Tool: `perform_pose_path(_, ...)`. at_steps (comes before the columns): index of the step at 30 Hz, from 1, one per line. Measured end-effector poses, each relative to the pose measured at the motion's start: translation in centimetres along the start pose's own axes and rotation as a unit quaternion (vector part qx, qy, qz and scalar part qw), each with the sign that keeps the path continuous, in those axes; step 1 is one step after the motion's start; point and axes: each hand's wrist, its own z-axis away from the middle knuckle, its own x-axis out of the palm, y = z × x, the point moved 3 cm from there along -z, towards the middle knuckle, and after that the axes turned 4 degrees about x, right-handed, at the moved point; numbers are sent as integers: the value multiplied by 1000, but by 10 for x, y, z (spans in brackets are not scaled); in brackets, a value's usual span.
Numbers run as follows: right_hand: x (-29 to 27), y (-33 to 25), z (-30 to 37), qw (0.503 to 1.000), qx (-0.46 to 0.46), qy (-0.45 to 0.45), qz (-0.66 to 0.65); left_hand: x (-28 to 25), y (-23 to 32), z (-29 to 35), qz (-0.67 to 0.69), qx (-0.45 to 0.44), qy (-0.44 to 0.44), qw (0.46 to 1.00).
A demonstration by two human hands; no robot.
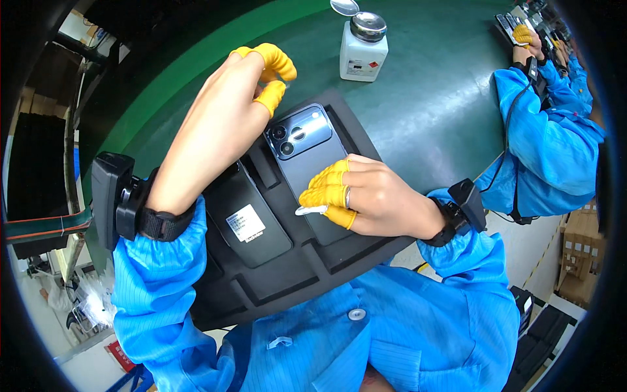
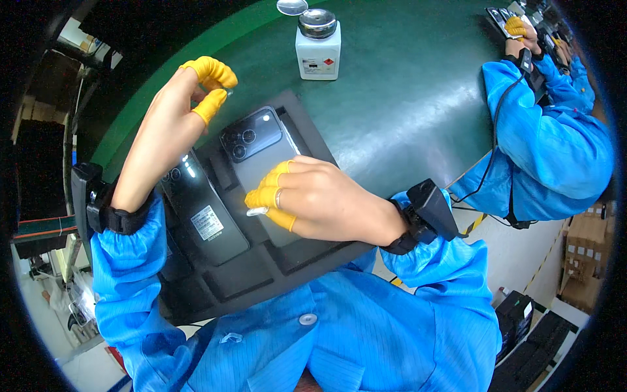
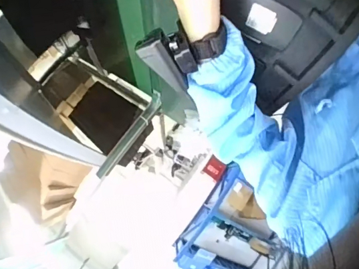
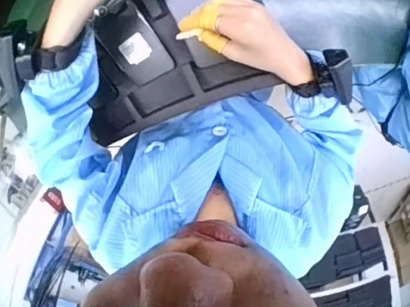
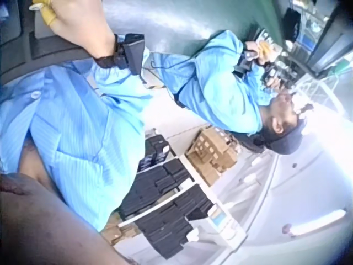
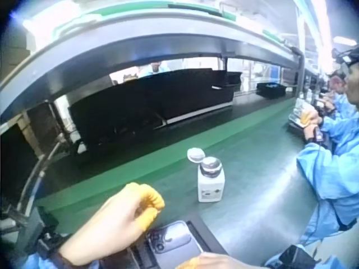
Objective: Cleaning and inspecting the back surfaces of smartphones on a production line.
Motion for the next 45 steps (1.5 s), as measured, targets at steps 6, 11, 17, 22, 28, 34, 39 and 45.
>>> perform_pose_path(6, 2, -1, 1, 1000, -11, -6, 9, 0, -3, -5, 51, -104, -42, 992)
perform_pose_path(11, 2, 1, 2, 1000, -3, -12, 11, -3, -2, -2, 6, -98, -3, 995)
perform_pose_path(17, 2, 2, 3, 1000, -2, -14, 21, -8, -9, 7, -13, -66, -43, 997)
perform_pose_path(22, 2, 2, 4, 999, 2, -25, 20, -8, -6, 21, 15, -67, -137, 988)
perform_pose_path(28, 2, 2, 4, 1000, -4, -11, 22, -5, -6, 29, 4, -116, -156, 981)
perform_pose_path(34, 3, 3, 4, 1000, 2, -12, 16, 1, -3, 33, -49, -92, -126, 987)
perform_pose_path(39, 3, 3, 3, 1000, -5, 9, 13, 3, 0, 36, -109, -62, -104, 987)
perform_pose_path(45, 2, 3, 3, 999, 4, -21, 24, 3, 1, 34, -141, -41, -96, 984)
